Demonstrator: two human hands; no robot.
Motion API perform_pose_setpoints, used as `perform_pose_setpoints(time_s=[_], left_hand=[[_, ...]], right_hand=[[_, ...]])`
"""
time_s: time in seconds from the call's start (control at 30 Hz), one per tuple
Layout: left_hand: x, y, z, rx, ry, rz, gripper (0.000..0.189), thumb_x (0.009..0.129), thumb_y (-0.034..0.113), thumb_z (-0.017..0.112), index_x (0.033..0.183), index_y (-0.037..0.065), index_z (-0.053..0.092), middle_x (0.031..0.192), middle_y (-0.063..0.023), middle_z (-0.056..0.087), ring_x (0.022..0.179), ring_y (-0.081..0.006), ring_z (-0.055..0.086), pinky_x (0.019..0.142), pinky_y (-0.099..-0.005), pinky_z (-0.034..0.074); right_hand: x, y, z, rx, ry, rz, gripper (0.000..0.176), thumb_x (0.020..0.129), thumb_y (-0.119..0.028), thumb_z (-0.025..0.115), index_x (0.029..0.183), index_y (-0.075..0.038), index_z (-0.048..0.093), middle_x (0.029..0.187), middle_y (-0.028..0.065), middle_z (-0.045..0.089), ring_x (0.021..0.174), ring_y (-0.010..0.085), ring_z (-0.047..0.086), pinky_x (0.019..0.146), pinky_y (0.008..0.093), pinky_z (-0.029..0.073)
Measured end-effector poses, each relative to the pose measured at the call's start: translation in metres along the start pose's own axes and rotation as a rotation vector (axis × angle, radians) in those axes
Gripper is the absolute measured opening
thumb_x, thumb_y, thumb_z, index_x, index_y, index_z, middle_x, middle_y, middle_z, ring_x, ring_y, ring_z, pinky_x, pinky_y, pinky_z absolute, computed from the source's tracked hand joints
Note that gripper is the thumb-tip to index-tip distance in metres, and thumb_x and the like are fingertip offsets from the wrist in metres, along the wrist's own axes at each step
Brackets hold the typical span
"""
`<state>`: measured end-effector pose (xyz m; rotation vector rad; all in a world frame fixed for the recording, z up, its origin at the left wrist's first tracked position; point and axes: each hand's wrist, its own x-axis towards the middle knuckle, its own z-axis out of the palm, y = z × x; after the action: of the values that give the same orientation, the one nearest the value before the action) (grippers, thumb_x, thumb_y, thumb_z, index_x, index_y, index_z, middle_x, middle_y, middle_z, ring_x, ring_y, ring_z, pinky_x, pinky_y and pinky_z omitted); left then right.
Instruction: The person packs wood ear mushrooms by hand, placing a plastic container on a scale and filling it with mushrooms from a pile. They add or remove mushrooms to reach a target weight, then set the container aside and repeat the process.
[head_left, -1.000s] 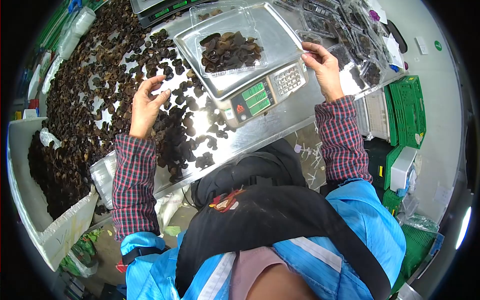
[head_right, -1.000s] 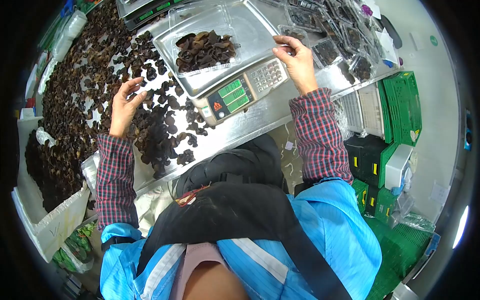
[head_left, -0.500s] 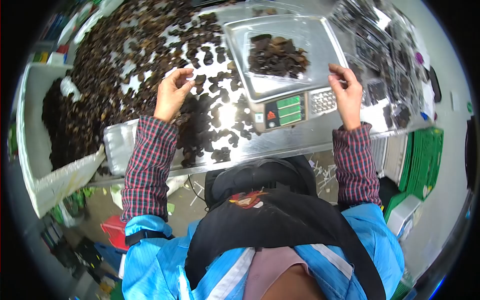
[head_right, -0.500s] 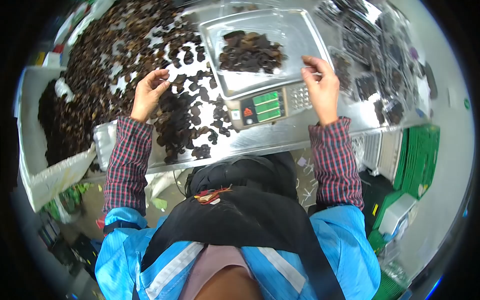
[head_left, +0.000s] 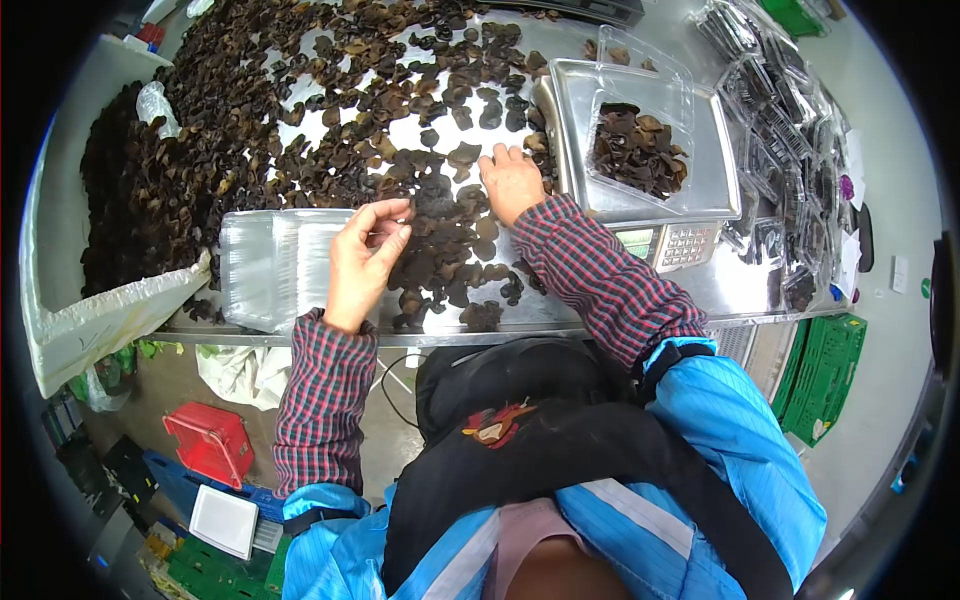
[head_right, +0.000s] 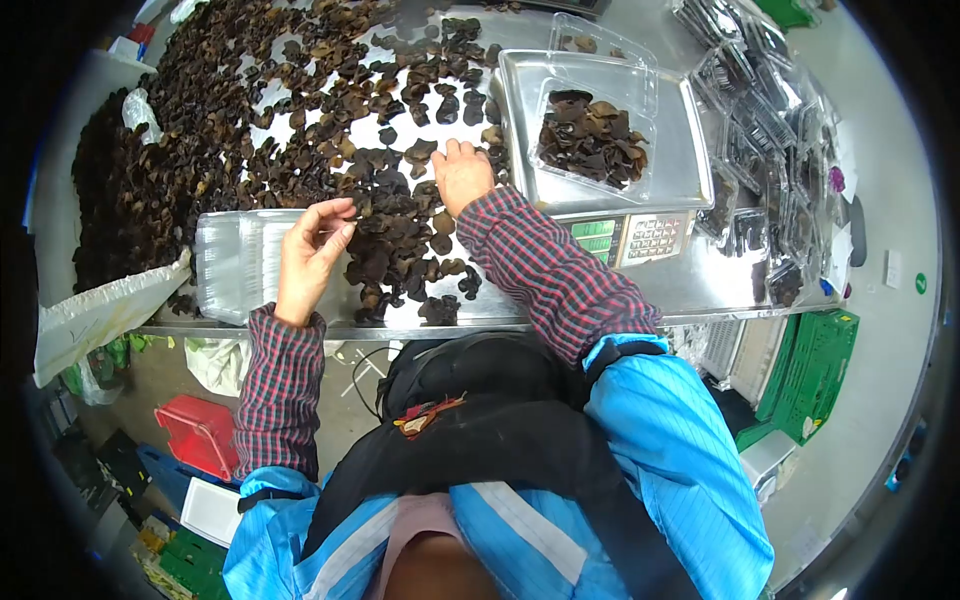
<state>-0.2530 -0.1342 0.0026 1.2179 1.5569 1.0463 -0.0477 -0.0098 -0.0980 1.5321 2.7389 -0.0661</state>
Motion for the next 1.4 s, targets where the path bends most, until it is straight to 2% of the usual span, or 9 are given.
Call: perform_pose_setpoints(time_s=[0.13,0.23,0.33,0.5,0.8,0.93,1.03,1.13,1.4], left_hand=[[-0.002,0.003,-0.009,-0.038,0.018,0.001,0.027,0.085,0.002,0.065,0.112,0.001,0.064,0.101,-0.0048,0.066,0.082,-0.0095,0.058,0.078,-0.0238,0.049],[-0.006,0.009,-0.017,-0.033,0.023,0.028,0.027,0.086,0.002,0.065,0.112,0.001,0.064,0.099,-0.0046,0.065,0.081,-0.0094,0.058,0.076,-0.0236,0.049],[-0.001,0.006,-0.014,-0.005,0.006,0.026,0.026,0.086,0.002,0.065,0.112,0.001,0.064,0.099,-0.0049,0.066,0.081,-0.0092,0.058,0.076,-0.0238,0.049],[-0.01,0.014,-0.019,-0.003,-0.032,0.026,0.027,0.085,0.001,0.064,0.112,0.001,0.064,0.1,-0.0062,0.067,0.084,-0.0102,0.06,0.077,-0.0245,0.049],[0.0,0.018,-0.014,-0.048,-0.099,0.028,0.027,0.088,0.001,0.064,0.114,0.003,0.063,0.102,-0.0047,0.066,0.084,-0.0087,0.057,0.079,-0.0242,0.049],[0.015,0.037,0.01,-0.038,-0.162,0.083,0.027,0.087,0.001,0.064,0.114,0.002,0.063,0.102,-0.0046,0.066,0.083,-0.0087,0.057,0.079,-0.0242,0.048],[0.025,0.044,0.036,-0.057,-0.256,0.094,0.028,0.086,0.001,0.065,0.113,0.003,0.063,0.101,-0.004,0.066,0.082,-0.0087,0.057,0.078,-0.0237,0.048],[0.026,0.062,0.057,-0.009,-0.324,0.13,0.026,0.085,0.001,0.066,0.111,0.001,0.063,0.098,-0.0038,0.065,0.083,-0.0091,0.058,0.076,-0.0232,0.048],[0.029,0.068,0.076,0.03,-0.438,0.097,0.03,0.09,0.007,0.065,0.119,0.001,0.059,0.108,-0.0054,0.065,0.093,-0.0084,0.058,0.084,-0.0231,0.048]], right_hand=[[-0.001,0.005,0.002,0.159,-0.099,-0.042,0.027,0.077,-0.013,0.062,0.102,-0.006,0.057,0.1,0.015,0.057,0.088,0.0345,0.063,0.074,0.0436,0.053],[0.012,0.008,-0.027,0.279,0.029,0.092,0.029,0.074,-0.017,0.064,0.097,-0.003,0.054,0.093,0.0174,0.056,0.087,0.0365,0.062,0.074,0.0469,0.051],[0.05,0.019,-0.011,0.204,0.083,0.22,0.033,0.076,-0.018,0.064,0.105,-0.006,0.055,0.1,0.0178,0.061,0.09,0.0358,0.063,0.076,0.0457,0.053],[0.077,0.018,0.008,0.218,-0.177,0.283,0.043,0.078,-0.015,0.061,0.119,-0.009,0.052,0.115,0.0208,0.057,0.099,0.0369,0.063,0.08,0.0467,0.053],[-0.012,0.025,-0.087,0.489,0.259,0.051,0.029,0.075,-0.016,0.063,0.102,-0.005,0.058,0.096,0.0159,0.059,0.085,0.0362,0.063,0.075,0.0423,0.052],[-0.059,0.091,-0.14,0.39,0.489,0.216,0.022,0.073,-0.01,0.063,0.095,-0.008,0.061,0.09,0.0102,0.06,0.08,0.029,0.063,0.071,0.0384,0.052],[-0.075,0.139,-0.145,0.322,0.437,0.229,0.033,0.074,-0.012,0.07,0.106,-0.009,0.063,0.09,0.0077,0.06,0.074,0.0206,0.063,0.068,0.0318,0.051],[-0.084,0.159,-0.151,0.669,0.321,0.324,0.04,0.073,-0.016,0.076,0.112,-0.009,0.065,0.089,0.0091,0.063,0.071,0.0193,0.059,0.067,0.0328,0.05],[-0.11,0.174,-0.156,1.158,0.588,0.492,0.023,0.082,-0.012,0.071,0.104,-0.004,0.069,0.079,0.0042,0.068,0.061,0.0045,0.053,0.056,0.0229,0.046]])
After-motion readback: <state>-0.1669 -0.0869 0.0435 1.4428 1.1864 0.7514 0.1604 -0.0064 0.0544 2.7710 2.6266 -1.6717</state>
